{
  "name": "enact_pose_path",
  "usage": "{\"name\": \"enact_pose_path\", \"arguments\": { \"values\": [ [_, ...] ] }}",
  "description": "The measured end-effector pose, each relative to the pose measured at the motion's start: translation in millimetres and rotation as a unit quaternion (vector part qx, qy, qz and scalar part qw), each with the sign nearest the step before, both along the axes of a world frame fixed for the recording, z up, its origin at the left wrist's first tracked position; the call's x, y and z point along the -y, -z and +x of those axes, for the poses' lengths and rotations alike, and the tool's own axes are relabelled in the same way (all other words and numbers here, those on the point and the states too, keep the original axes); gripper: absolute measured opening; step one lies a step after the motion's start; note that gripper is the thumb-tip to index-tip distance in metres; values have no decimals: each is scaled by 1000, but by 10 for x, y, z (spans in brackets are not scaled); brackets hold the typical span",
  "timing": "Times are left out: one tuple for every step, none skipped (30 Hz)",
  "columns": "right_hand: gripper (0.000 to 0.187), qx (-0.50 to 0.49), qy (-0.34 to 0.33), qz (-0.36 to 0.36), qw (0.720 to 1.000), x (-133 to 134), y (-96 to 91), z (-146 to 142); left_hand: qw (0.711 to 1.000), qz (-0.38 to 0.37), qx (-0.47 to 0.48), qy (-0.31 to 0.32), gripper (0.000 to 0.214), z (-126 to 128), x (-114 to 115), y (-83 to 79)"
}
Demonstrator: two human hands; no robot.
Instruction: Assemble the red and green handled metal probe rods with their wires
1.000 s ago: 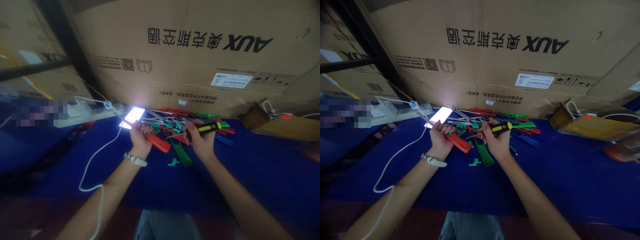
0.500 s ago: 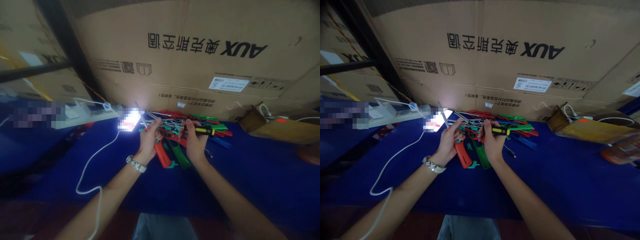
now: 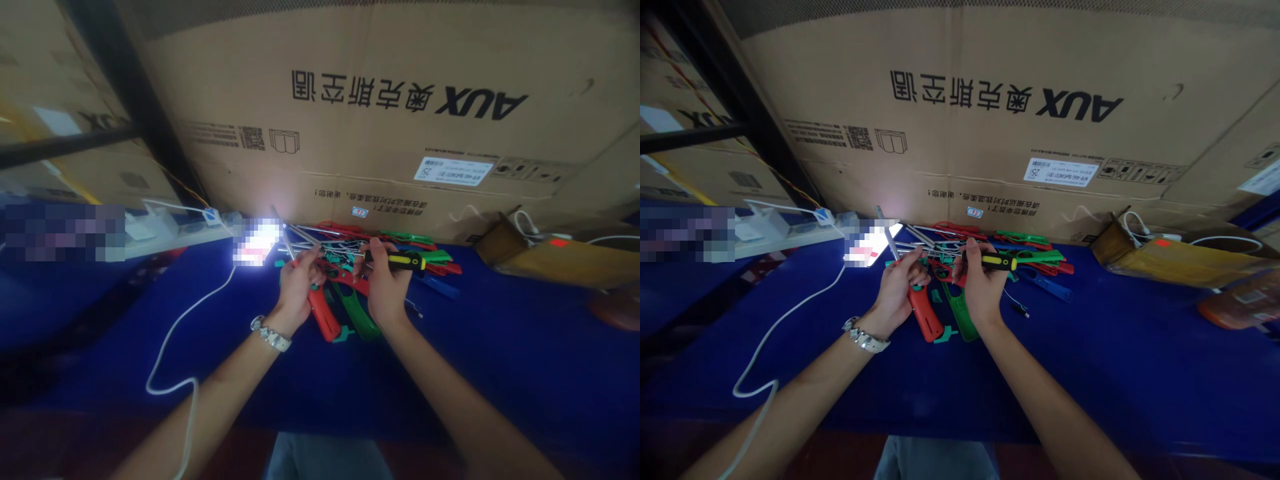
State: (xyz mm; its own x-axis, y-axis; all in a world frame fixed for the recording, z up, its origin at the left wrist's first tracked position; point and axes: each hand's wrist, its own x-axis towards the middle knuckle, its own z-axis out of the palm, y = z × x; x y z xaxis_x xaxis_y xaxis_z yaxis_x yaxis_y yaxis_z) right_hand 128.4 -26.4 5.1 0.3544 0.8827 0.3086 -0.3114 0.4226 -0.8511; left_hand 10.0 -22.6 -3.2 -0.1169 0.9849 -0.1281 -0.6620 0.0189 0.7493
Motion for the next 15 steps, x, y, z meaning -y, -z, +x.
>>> {"name": "enact_pose_path", "arguments": {
  "values": [
    [31, -4, -1, -1, 1000, -7, 5, 4, 1000, -6, -2, 3, 34, 0, 1, 1],
    [31, -6, -2, -3, 1000, -12, 10, 6, 1000, -11, -5, 4, 34, -1, 2, 2],
    [31, -8, -4, -6, 1000, -16, 13, 6, 1000, -14, -8, 7, 35, -1, 2, 2],
    [31, -9, -6, -9, 1000, -19, 14, 3, 1000, -15, -10, 11, 36, -2, 2, 0],
    [31, -9, -8, -12, 1000, -21, 14, -1, 1000, -14, -11, 16, 37, -2, 1, -2],
    [30, -10, -10, -14, 1000, -22, 12, -8, 1000, -12, -10, 22, 38, -2, -1, -5],
    [30, -11, -12, -15, 1000, -23, 10, -15, 1000, -11, -8, 28, 38, -1, -3, -7],
    [30, -12, -12, -15, 1000, -24, 7, -22, 999, -9, -5, 33, 38, 0, -5, -9],
    [30, -13, -11, -15, 1000, -26, 5, -29, 999, -9, -1, 36, 37, 2, -8, -9],
    [31, -14, -11, -16, 1000, -28, 5, -35, 999, -9, 5, 37, 36, 5, -10, -8],
    [31, -15, -10, -17, 1000, -30, 7, -40, 999, -10, 12, 38, 34, 8, -13, -7],
    [31, -17, -8, -19, 1000, -32, 10, -44, 999, -10, 19, 39, 33, 11, -14, -6],
    [32, -19, -8, -20, 1000, -34, 14, -48, 999, -11, 26, 39, 32, 14, -15, -5],
    [32, -22, -8, -21, 1000, -34, 18, -51, 999, -11, 32, 40, 32, 16, -15, -3],
    [32, -25, -9, -22, 999, -34, 22, -53, 998, -10, 37, 42, 31, 18, -15, -2]
  ]
}}
